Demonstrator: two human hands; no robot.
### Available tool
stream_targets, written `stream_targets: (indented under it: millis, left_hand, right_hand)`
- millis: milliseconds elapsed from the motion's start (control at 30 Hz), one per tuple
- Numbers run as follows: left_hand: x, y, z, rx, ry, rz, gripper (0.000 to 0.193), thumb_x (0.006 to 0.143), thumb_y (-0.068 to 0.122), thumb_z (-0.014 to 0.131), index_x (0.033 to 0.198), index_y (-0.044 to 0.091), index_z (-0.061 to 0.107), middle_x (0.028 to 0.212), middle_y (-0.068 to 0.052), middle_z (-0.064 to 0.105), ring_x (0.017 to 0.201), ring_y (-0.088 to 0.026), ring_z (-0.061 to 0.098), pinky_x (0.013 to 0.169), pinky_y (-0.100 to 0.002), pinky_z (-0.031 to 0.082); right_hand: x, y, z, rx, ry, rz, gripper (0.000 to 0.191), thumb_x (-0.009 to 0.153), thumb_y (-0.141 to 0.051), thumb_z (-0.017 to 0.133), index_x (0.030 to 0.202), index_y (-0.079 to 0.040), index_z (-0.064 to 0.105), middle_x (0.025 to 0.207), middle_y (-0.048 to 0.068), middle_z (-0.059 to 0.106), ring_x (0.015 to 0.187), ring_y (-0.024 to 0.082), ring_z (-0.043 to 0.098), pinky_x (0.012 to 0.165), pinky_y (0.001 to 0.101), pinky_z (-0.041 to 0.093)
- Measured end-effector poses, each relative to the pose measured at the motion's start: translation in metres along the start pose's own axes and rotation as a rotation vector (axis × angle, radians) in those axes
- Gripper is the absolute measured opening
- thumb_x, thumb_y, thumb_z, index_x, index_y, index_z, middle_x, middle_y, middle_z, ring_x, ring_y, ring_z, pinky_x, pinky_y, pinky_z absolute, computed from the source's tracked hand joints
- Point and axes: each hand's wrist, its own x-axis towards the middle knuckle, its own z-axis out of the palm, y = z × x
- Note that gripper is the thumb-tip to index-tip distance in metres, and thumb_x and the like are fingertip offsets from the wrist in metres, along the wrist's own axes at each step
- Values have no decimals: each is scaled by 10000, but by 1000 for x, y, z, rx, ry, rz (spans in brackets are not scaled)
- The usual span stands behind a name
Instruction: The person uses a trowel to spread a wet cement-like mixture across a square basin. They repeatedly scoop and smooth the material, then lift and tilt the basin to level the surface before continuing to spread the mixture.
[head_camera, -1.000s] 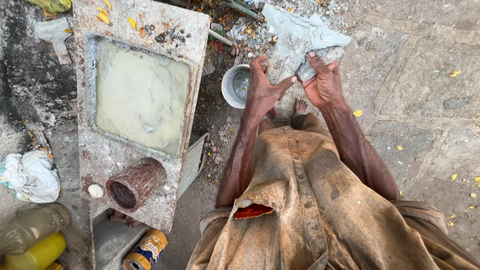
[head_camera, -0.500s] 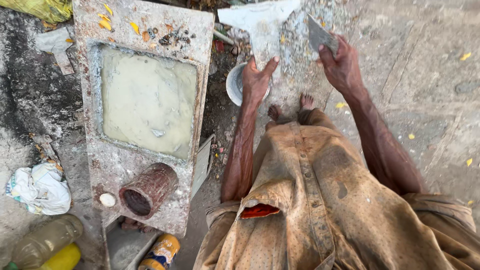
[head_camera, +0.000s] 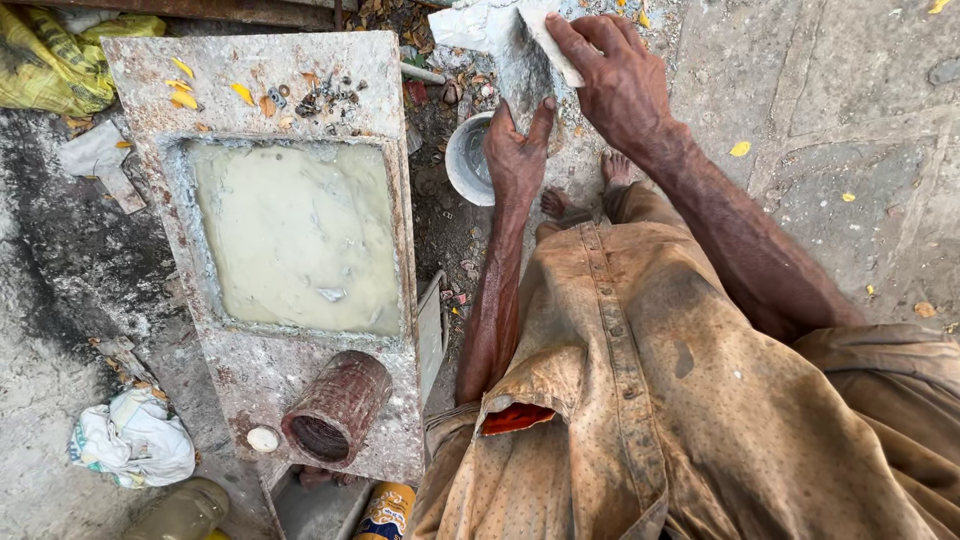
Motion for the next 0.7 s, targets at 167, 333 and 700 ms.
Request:
stream_targets:
  millis: [167,333,700]
  left_hand:
    - [0,-5,4,25,-1,-83,742,927,519,677,1215,-160,598,977,-257,712,795,-277,769,552,-366,654]
    - [-4,-12,13,17,51,51,705,1020,461,684,1313,-165,542,1028,-266,714,853,-287,768,659,-387,629]
    - [-25,-23,22,-19,8,-255,754,959,428,633,1456,-104,435,1088,-237,712,639,-272,727,602,-435,642]
  right_hand:
    - [8,-9,10,39,-13,43,757,906,64,733,1602,-164,543,1343,123,639,1210,300,624,862,397,640]
    - [16,-22,28,42,-47,117,696,891,-12,774,1540,-138,558,1304,136,646,1140,300,635,777,411,632]
    - [37,-19,54,5,-204,193,407,1050,-54,640,1451,-111,605,1188,192,673,965,284,671,639,389,628]
